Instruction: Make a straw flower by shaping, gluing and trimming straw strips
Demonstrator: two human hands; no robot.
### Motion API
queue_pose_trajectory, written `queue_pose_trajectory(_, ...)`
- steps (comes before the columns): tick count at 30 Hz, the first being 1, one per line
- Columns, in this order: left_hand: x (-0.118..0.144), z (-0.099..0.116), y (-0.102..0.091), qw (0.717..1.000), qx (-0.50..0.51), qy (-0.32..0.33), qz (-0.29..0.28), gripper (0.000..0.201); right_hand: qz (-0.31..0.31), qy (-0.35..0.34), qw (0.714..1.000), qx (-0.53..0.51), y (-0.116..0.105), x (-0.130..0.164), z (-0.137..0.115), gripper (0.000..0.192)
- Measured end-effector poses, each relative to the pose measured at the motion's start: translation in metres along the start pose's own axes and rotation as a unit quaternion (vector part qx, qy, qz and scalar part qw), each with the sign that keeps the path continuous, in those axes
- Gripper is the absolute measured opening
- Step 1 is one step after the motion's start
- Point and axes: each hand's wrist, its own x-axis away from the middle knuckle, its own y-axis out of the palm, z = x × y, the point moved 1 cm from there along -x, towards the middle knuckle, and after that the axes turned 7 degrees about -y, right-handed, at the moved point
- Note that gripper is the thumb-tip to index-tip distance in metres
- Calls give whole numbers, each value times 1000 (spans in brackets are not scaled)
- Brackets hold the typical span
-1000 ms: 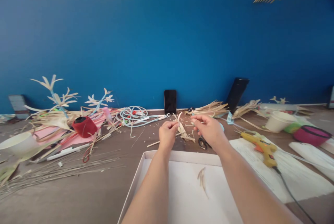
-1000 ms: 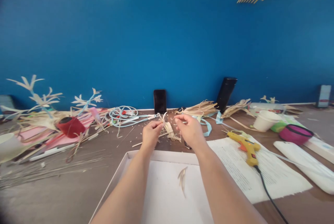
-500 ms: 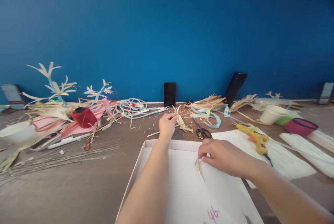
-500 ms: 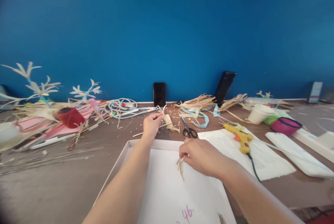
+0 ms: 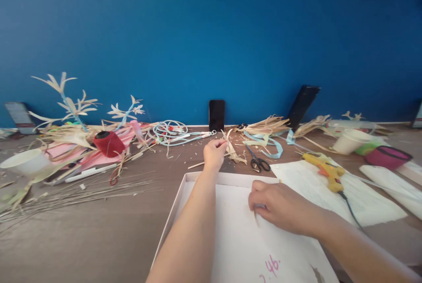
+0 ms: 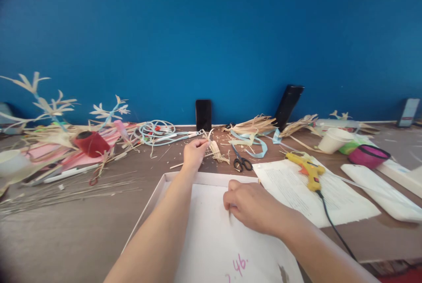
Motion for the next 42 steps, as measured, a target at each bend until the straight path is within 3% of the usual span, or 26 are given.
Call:
queue_pose_trajectory(3, 0, -1, 0, 1000, 2, -1, 2, 17, 16, 3, 998, -61, -4, -3, -1, 20)
queue_pose_trajectory(6, 1, -1, -1, 1000, 3, 1, 5, 17, 72, 35, 983, -167, -10, -10, 5, 12)
queue_pose_trajectory(10, 1, 0, -1, 1000, 9, 6, 10, 16, 134, 94, 933, -320, -14, -26, 18, 14)
queue_pose_trajectory(13, 0, -1, -1, 1000, 12, 7, 12, 16, 142, 104, 898, -403, -14, -36, 22, 16)
queue_pose_trajectory(19, -1, 0, -1, 1000, -7, 9, 8, 17, 117, 123, 881, -441, -10, -37, 26, 15)
queue_pose_trajectory(22, 0, 1, -1, 1000, -10, 9, 9, 16, 139, 145, 874, -442, -11, -38, 30, 17)
queue_pose_trajectory(24, 0, 2, -1, 1000, -8, 10, 9, 16, 178, 154, 846, -478, -12, -43, 33, 17)
queue_pose_trajectory(29, 0, 2, -2, 1000, 11, 5, 14, 17, 292, 160, 730, -596, -16, -68, 40, 26)
queue_pose_trajectory(37, -3, -2, 0, 999, 43, -11, 16, 20, 363, 159, 637, -661, -18, -110, 41, 24)
queue_pose_trajectory(42, -2, -1, 0, 998, 59, -18, 7, 22, 392, 108, 550, -730, -13, -119, 48, 24)
